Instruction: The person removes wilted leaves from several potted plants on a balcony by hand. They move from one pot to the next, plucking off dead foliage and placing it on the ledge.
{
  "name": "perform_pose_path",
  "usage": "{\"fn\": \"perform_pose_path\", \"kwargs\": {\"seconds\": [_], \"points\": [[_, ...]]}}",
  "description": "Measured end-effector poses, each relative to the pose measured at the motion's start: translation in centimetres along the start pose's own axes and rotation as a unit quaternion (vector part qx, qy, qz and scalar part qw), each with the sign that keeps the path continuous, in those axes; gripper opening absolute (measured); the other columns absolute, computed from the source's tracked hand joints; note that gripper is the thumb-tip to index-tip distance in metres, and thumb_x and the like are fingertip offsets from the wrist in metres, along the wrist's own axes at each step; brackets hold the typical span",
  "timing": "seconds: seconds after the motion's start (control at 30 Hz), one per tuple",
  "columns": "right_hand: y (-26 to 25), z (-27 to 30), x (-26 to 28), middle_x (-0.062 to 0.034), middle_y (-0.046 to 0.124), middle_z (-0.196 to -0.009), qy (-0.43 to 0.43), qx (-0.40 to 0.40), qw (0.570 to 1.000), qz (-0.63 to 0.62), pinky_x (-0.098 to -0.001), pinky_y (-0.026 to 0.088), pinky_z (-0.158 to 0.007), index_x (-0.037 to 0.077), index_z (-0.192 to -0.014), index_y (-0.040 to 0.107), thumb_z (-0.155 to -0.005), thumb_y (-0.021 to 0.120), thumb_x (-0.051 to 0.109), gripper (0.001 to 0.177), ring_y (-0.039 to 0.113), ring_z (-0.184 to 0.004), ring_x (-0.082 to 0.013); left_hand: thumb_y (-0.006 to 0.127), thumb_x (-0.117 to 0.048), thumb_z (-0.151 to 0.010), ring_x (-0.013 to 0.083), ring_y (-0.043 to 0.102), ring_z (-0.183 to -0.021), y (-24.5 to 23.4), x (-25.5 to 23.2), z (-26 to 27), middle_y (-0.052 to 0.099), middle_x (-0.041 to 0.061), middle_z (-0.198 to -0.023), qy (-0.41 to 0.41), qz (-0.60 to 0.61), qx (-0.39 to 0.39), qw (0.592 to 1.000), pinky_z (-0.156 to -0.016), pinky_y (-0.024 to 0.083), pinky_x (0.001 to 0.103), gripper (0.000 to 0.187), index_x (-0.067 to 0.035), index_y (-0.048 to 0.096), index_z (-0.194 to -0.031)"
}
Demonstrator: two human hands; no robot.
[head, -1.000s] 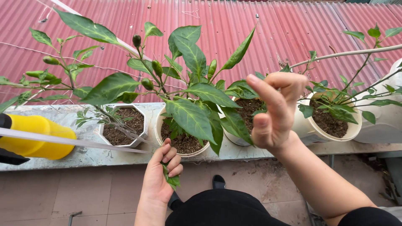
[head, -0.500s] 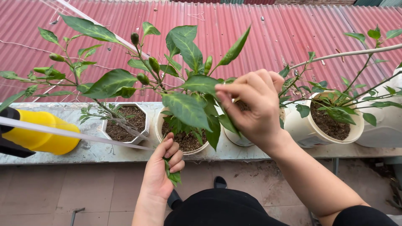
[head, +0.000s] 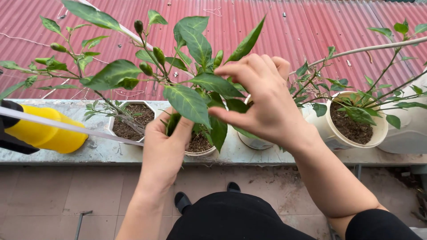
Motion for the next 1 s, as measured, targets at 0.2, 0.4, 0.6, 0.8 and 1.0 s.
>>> {"fn": "perform_pose_path", "kwargs": {"seconds": [0.2, 0.4, 0.6, 0.8, 1.0], "points": [[-0.7, -1.1, -0.2, -0.0003, 0.072, -0.095, -0.073, -0.114, 0.989, 0.052, -0.0384, 0.025, -0.09, 0.013, -0.099, 0.078, -0.101, 0.082, 0.018, 0.006, 0.057, -0.088, -0.019, 0.063, -0.008, -0.101, 0.0059, 0.032, -0.051, 0.4, -5.1, 0.9, 0.044, -0.003, -0.064, 0.111, 0.099, 0.067, 0.987, -0.043, 0.021, 0.024, 0.025, -0.005, 0.066, -0.125], [-1.6, -3.2, 0.2, 0.0009, 0.068, -0.094, -0.107, -0.134, 0.985, 0.027, -0.0396, 0.025, -0.091, 0.013, -0.103, 0.077, -0.105, 0.084, 0.014, 0.007, 0.058, -0.088, -0.0172, 0.056, -0.014, -0.103, 0.0011, 0.024, -0.051, 2.5, -9.8, 1.0, 0.028, -0.011, -0.063, 0.144, 0.006, 0.09, 0.985, -0.045, 0.018, 0.019, 0.037, -0.006, 0.062, -0.138], [-1.8, -4.8, 0.4, 0.0034, 0.063, -0.093, -0.162, -0.135, 0.977, 0.038, -0.0404, 0.024, -0.093, 0.016, -0.106, 0.081, -0.105, 0.085, 0.024, 0.009, 0.053, -0.092, -0.0171, 0.059, -0.019, -0.104, -0.0004, 0.031, -0.054, 2.4, -10.1, 0.8, 0.043, -0.012, -0.065, 0.194, -0.152, 0.051, 0.968, -0.049, 0.026, 0.018, 0.034, -0.014, 0.064, -0.137], [-1.6, -5.3, 1.7, 0.0017, 0.061, -0.094, -0.245, -0.124, 0.962, 0.006, -0.0428, 0.024, -0.091, 0.021, -0.106, 0.083, -0.105, 0.077, 0.027, 0.009, 0.05, -0.089, -0.0208, 0.058, -0.013, -0.099, 0.0137, 0.058, -0.129, 3.2, -10.4, 0.6, 0.064, 0.009, -0.142, 0.256, -0.32, 0.073, 0.909, -0.107, 0.044, 0.027, 0.05, -0.007, 0.048, -0.147], [-2.1, -4.2, 1.1, 0.002, 0.07, -0.101, -0.133, -0.066, 0.981, -0.125, -0.0381, 0.031, -0.104, 0.012, -0.113, 0.074, -0.107, 0.064, 0.029, 0.02, 0.059, -0.095, -0.0155, 0.063, -0.018, -0.098, 0.008, 0.029, -0.045, 2.3, -9.9, 0.7, 0.048, -0.007, -0.057, 0.22, -0.418, 0.027, 0.881, -0.048, 0.033, 0.026, 0.017, -0.021, 0.075, -0.11]]}}
Point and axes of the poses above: each hand's wrist, its own z-axis away from the middle knuckle, its own y-axis out of the palm, x = y × z, the point moved 4 cm from there along -z, towards the middle knuckle
